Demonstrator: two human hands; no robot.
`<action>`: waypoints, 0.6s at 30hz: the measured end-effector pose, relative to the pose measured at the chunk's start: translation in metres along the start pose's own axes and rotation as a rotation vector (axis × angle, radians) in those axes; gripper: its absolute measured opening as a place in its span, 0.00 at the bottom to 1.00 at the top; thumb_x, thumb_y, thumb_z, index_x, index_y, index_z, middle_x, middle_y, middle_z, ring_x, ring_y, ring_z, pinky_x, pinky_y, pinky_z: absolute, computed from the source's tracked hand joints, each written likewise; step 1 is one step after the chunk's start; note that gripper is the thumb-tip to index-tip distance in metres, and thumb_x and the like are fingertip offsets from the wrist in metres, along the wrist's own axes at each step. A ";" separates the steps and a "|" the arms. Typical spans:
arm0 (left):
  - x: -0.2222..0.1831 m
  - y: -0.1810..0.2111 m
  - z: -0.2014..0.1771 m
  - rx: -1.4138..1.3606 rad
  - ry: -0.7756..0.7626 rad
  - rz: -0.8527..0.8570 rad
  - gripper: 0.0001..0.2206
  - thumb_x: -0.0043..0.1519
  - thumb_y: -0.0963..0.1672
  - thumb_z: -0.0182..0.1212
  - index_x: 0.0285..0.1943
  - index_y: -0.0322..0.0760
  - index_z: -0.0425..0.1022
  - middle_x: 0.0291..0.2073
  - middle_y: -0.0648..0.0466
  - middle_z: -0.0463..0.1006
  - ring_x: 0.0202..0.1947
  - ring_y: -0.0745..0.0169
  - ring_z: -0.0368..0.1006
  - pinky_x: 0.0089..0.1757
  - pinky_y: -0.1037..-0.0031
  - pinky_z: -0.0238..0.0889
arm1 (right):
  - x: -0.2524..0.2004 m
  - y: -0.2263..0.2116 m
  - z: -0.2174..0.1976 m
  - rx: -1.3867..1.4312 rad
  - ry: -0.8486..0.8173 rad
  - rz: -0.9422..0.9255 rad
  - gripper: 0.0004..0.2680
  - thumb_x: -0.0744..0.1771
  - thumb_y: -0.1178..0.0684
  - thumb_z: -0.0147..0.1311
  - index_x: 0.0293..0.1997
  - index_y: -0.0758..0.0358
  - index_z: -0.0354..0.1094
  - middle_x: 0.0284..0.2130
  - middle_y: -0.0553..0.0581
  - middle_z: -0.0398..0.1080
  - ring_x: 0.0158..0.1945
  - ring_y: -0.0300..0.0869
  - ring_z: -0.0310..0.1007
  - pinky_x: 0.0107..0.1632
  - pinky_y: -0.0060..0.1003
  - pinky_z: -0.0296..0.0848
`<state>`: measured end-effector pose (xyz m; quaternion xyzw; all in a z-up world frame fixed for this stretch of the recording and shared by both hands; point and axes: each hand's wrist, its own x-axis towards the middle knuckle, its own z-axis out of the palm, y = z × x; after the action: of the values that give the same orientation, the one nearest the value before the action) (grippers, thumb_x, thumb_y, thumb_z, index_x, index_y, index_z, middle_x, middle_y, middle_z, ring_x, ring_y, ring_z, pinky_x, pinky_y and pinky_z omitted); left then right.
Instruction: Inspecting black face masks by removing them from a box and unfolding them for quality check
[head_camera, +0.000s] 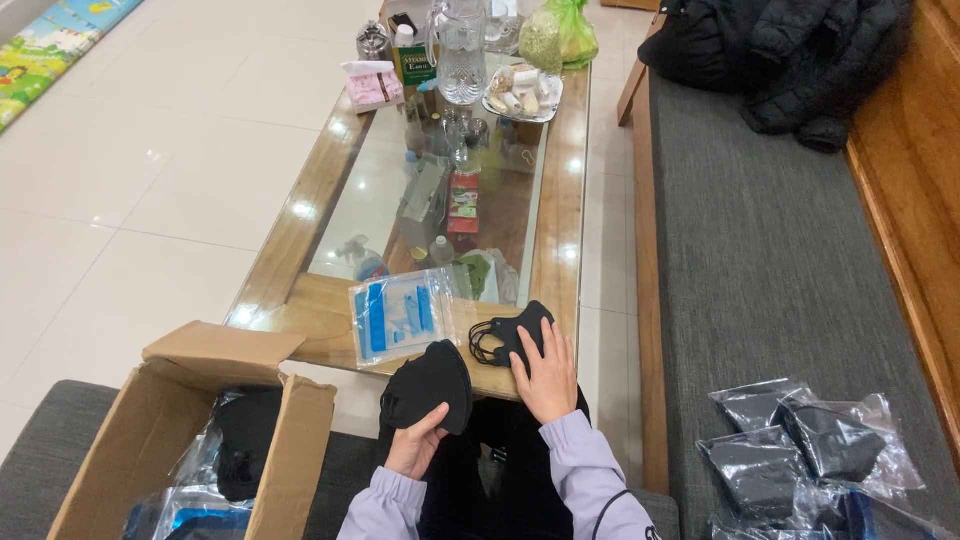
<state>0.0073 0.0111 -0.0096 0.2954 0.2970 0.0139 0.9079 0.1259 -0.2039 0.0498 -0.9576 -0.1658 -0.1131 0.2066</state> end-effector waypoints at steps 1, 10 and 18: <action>-0.003 0.003 0.003 0.000 -0.001 0.000 0.20 0.57 0.32 0.64 0.59 0.28 0.78 0.51 0.37 0.82 0.48 0.45 0.79 0.47 0.58 0.76 | 0.000 0.000 -0.002 -0.001 0.001 0.000 0.19 0.71 0.39 0.42 0.69 0.49 0.62 0.71 0.68 0.54 0.74 0.61 0.49 0.73 0.56 0.46; -0.017 0.014 0.021 0.059 0.007 -0.050 0.28 0.58 0.35 0.63 0.71 0.34 0.70 0.57 0.41 0.79 0.54 0.46 0.76 0.49 0.60 0.74 | -0.011 -0.059 -0.039 0.393 0.083 -0.001 0.18 0.71 0.43 0.45 0.68 0.54 0.64 0.70 0.65 0.57 0.73 0.59 0.52 0.71 0.60 0.54; -0.006 0.003 0.008 0.125 0.042 -0.038 0.19 0.59 0.40 0.67 0.61 0.37 0.79 0.50 0.48 0.84 0.40 0.60 0.79 0.29 0.75 0.70 | -0.038 -0.108 -0.030 0.588 -0.030 -0.144 0.17 0.71 0.49 0.50 0.68 0.60 0.64 0.66 0.68 0.60 0.68 0.59 0.61 0.64 0.51 0.66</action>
<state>0.0073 0.0084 0.0007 0.3454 0.3220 -0.0157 0.8813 0.0470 -0.1345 0.1044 -0.8442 -0.2617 -0.0606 0.4639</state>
